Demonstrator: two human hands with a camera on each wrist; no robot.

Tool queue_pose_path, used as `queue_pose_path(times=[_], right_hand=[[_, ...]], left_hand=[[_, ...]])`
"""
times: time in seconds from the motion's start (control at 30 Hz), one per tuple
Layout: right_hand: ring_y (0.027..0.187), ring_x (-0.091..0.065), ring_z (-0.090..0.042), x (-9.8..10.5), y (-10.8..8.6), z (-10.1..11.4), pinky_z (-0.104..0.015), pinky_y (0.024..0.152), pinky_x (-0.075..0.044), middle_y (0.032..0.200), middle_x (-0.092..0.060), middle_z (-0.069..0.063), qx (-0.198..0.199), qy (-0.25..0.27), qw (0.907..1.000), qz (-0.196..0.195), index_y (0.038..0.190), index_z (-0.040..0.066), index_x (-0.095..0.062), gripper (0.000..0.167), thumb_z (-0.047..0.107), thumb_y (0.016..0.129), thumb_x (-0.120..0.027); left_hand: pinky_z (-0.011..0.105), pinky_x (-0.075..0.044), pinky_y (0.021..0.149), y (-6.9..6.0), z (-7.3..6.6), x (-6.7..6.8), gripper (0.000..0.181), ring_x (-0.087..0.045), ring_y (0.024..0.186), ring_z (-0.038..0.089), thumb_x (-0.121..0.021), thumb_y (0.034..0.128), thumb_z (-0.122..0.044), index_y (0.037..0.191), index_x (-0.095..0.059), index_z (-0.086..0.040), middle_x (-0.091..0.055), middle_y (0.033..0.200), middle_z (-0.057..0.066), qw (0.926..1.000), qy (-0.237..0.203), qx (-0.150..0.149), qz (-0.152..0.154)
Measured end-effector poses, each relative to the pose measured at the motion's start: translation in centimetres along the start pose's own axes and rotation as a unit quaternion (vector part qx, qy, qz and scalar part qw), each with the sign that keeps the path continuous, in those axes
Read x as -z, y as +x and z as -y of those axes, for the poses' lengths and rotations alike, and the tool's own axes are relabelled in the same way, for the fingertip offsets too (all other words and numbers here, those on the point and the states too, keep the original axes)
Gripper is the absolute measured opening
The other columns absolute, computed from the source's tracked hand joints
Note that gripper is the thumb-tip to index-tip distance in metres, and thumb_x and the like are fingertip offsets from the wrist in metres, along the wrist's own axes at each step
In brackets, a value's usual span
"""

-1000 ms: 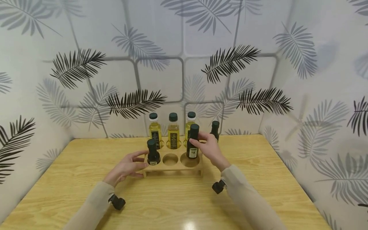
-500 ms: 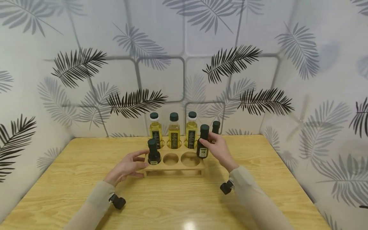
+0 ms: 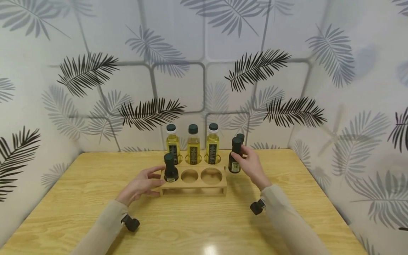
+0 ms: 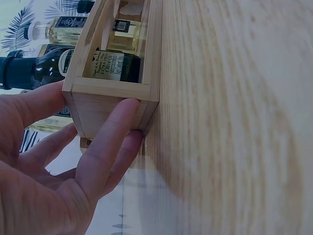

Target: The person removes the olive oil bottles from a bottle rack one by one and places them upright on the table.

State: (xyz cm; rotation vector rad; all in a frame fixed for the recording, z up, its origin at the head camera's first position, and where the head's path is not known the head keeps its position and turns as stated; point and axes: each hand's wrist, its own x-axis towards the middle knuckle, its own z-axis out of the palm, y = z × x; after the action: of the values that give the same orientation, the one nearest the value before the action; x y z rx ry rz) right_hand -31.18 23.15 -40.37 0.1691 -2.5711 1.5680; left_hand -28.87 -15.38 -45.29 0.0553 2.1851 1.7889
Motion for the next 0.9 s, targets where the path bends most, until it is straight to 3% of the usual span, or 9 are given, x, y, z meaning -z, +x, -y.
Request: queue_pose_path(times=[0.2, 0.43, 0.9], right_hand=[[0.128, -0.046, -0.038, 0.7, 0.2, -1.1, -0.054, 0.109, -0.039, 0.134, -0.052, -0.024, 0.010, -0.014, 0.9998, -0.006, 0.138, 0.001, -0.050, 0.046, 0.030, 0.102, -0.054], [0.131, -0.043, -0.039, 1.1, 0.6, -1.9, -0.056, 0.110, -0.038, 0.138, -0.049, -0.026, -0.006, -0.009, 0.9999, 0.005, 0.144, 0.002, -0.043, 0.049, 0.028, 0.104, -0.051], [0.132, -0.041, -0.045, 1.6, 1.6, -4.5, -0.061, 0.107, -0.038, 0.139, -0.045, -0.030, -0.024, -0.058, 0.9980, -0.003, 0.144, -0.002, -0.040, 0.048, 0.024, 0.105, -0.046]], left_hand=[[0.048, -0.060, 0.077, 0.0, -0.2, 0.0, 0.061, -0.059, 0.117, 0.037, -0.066, 0.0937, -0.008, 0.149, -0.044, -0.022, -0.039, 0.146, 0.026, 1.0000, 0.001, -0.002, 0.004], [0.048, -0.060, 0.077, 0.0, -0.1, 0.0, 0.061, -0.058, 0.118, 0.038, -0.066, 0.0936, -0.008, 0.149, -0.044, -0.022, -0.041, 0.144, 0.026, 1.0000, 0.003, 0.000, 0.000], [0.048, -0.060, 0.076, -0.1, 0.1, 0.1, 0.062, -0.059, 0.116, 0.035, -0.067, 0.0925, -0.009, 0.149, -0.044, -0.022, -0.043, 0.143, 0.026, 1.0000, 0.002, -0.006, 0.001]])
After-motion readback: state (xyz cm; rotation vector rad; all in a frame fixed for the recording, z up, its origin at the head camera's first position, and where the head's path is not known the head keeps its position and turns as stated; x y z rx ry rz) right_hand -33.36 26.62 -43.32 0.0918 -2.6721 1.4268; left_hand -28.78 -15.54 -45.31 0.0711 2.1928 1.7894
